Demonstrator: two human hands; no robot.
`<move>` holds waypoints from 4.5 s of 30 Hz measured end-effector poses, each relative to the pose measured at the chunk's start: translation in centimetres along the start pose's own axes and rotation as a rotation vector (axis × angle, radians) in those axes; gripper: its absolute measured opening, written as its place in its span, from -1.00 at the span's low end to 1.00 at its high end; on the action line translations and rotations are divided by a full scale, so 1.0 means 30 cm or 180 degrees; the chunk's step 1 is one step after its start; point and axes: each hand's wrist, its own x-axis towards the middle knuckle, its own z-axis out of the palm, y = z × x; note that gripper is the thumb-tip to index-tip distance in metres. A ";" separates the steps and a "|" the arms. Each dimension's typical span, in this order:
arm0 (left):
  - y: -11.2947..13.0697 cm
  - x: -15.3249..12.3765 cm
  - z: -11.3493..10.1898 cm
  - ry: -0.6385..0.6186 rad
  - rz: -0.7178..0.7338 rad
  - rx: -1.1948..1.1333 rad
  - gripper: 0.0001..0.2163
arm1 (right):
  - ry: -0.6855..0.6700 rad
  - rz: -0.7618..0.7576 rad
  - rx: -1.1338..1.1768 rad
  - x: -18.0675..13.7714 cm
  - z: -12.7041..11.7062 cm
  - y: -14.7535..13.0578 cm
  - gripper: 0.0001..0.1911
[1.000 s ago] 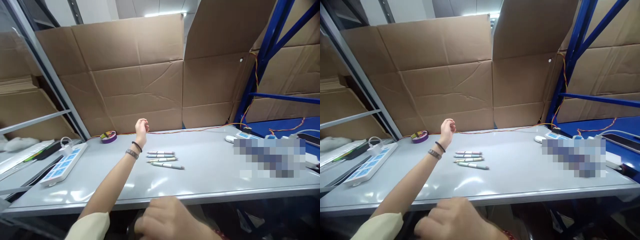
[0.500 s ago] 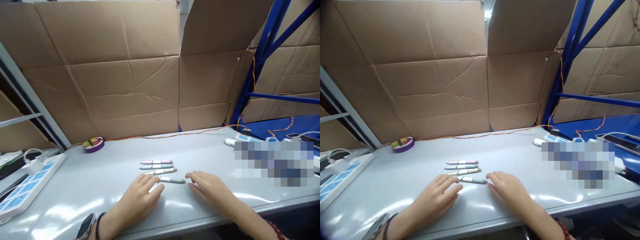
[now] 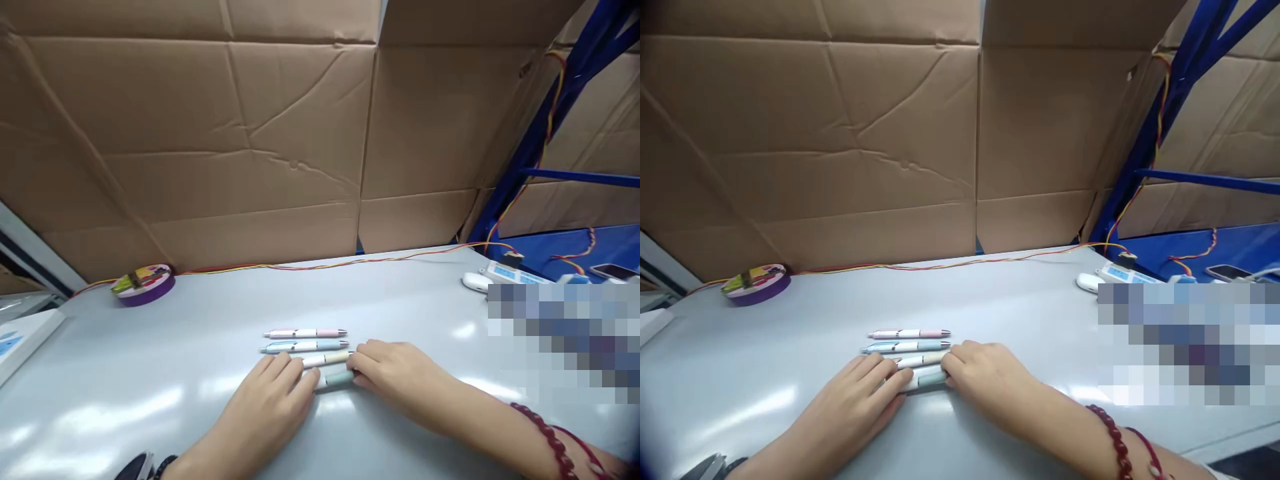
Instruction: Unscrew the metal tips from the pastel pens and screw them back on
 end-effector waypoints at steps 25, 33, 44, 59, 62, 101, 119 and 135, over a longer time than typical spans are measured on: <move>0.007 -0.029 -0.002 0.0147 -0.0846 -0.1813 -0.88 | 0.0578 -0.0028 0.1503 0.037 0.049 0.001 -0.55; 0.001 -0.034 -0.023 -0.0315 -0.0756 -0.2611 -0.89 | 0.0929 -0.0714 0.1260 0.045 0.046 0.034 -0.62; -0.008 -0.038 -0.029 -0.0393 -0.0368 -0.2279 -0.80 | 0.0508 -0.0428 0.1411 0.004 0.019 -0.016 -0.55; -0.040 -0.040 0.002 -0.0724 -0.0683 -0.2830 -0.79 | 0.0190 -0.0133 0.1954 0.014 0.023 0.005 -0.58; -0.051 -0.048 0.018 -0.0682 -0.0741 -0.3026 -0.88 | 0.0509 -0.0137 0.2161 0.012 0.022 0.005 -0.74; -0.057 -0.031 -0.059 -0.0462 -0.0358 -0.2986 -0.67 | 0.1003 0.0435 0.3543 0.064 -0.011 -0.055 -0.97; -0.054 -0.053 0.029 0.1098 0.0222 -0.1240 -0.81 | -0.0018 0.1188 0.1571 0.020 -0.006 0.138 -0.84; -0.069 -0.036 0.051 0.0261 -0.0399 -0.1277 -0.88 | 0.0143 0.0285 0.1021 0.033 -0.043 0.070 -0.90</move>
